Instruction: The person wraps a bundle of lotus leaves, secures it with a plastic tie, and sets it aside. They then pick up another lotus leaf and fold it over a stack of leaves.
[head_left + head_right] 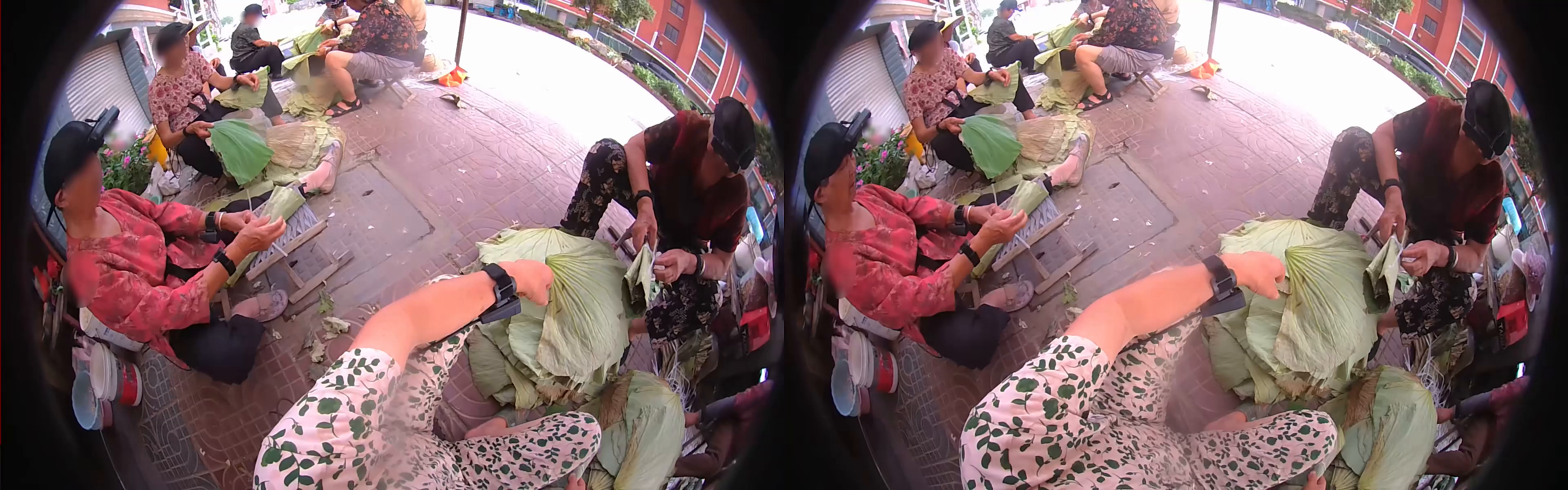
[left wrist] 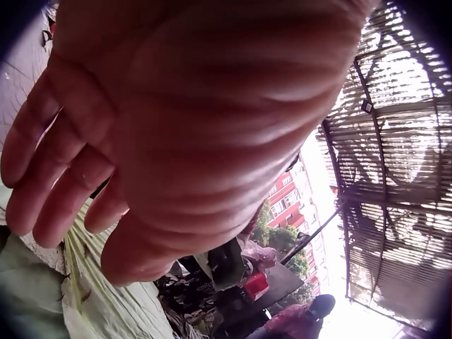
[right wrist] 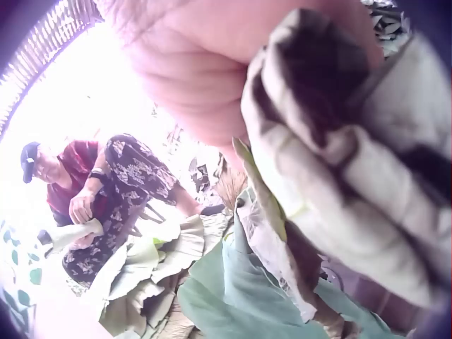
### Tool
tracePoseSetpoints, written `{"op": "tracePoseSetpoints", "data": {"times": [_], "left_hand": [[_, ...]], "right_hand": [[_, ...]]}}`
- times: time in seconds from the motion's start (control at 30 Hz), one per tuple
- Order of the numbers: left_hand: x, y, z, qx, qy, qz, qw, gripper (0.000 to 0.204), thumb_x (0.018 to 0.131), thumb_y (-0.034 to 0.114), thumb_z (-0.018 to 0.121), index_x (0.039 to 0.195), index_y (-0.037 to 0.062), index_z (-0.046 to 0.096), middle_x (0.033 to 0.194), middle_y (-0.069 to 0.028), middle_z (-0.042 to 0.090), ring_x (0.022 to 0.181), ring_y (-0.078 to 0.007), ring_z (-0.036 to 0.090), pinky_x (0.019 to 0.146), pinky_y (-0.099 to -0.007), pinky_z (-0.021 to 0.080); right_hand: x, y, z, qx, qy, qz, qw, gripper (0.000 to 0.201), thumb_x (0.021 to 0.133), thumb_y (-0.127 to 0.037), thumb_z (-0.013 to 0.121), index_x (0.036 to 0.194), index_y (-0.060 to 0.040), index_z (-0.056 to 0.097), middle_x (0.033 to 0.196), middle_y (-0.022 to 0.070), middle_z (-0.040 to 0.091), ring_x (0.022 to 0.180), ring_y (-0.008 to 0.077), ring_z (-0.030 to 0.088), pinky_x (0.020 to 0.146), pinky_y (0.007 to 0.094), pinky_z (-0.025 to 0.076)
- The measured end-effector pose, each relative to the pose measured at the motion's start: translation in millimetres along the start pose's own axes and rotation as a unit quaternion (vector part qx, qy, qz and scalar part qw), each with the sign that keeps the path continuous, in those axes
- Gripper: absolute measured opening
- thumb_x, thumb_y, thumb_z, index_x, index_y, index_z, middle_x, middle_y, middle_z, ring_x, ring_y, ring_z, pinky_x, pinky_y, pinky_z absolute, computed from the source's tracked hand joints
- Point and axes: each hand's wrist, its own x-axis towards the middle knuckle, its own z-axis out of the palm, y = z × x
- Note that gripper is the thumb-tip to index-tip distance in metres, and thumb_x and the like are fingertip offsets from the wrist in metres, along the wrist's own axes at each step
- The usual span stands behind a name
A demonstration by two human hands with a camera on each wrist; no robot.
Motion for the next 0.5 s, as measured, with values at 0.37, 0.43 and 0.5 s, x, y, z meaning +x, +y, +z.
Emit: {"op": "tracePoseSetpoints", "data": {"times": [0.37, 0.43, 0.5], "left_hand": [[-25.8, 17.0, -13.3, -0.013, 0.052, 0.060, 0.997, 0.046, 0.070, 0.029, 0.061, 0.107, 0.0013, 0.058, 0.099, -0.0184, 0.061, 0.093, -0.0290, 0.058, 0.081, -0.0346, 0.046], [-24.9, 25.1, -12.2, -0.002, 0.043, 0.078, 0.996, 0.047, 0.070, 0.029, 0.062, 0.107, 0.0011, 0.058, 0.097, -0.0186, 0.062, 0.091, -0.0284, 0.059, 0.080, -0.0344, 0.046], [-22.1, 27.8, -11.7, 0.003, 0.048, 0.071, 0.996, 0.047, 0.070, 0.029, 0.062, 0.107, 0.0009, 0.057, 0.095, -0.0187, 0.062, 0.090, -0.0279, 0.059, 0.078, -0.0343, 0.046]], "right_hand": [[28.2, -135.8, 54.0, 0.315, 0.068, 0.099, 0.941, 0.026, 0.084, -0.018, 0.055, 0.100, 0.0020, 0.056, 0.085, 0.0034, 0.059, 0.071, 0.0127, 0.055, 0.064, 0.0260, 0.044], [35.6, -175.1, 55.2, 0.361, 0.038, 0.077, 0.929, 0.031, 0.085, -0.022, 0.057, 0.104, 0.0024, 0.054, 0.088, 0.0040, 0.059, 0.075, 0.0126, 0.055, 0.066, 0.0262, 0.044], [32.1, -234.1, 57.7, 0.370, 0.015, 0.068, 0.926, 0.035, 0.085, -0.024, 0.057, 0.106, 0.0029, 0.053, 0.090, 0.0048, 0.059, 0.078, 0.0126, 0.055, 0.069, 0.0263, 0.044]]}}
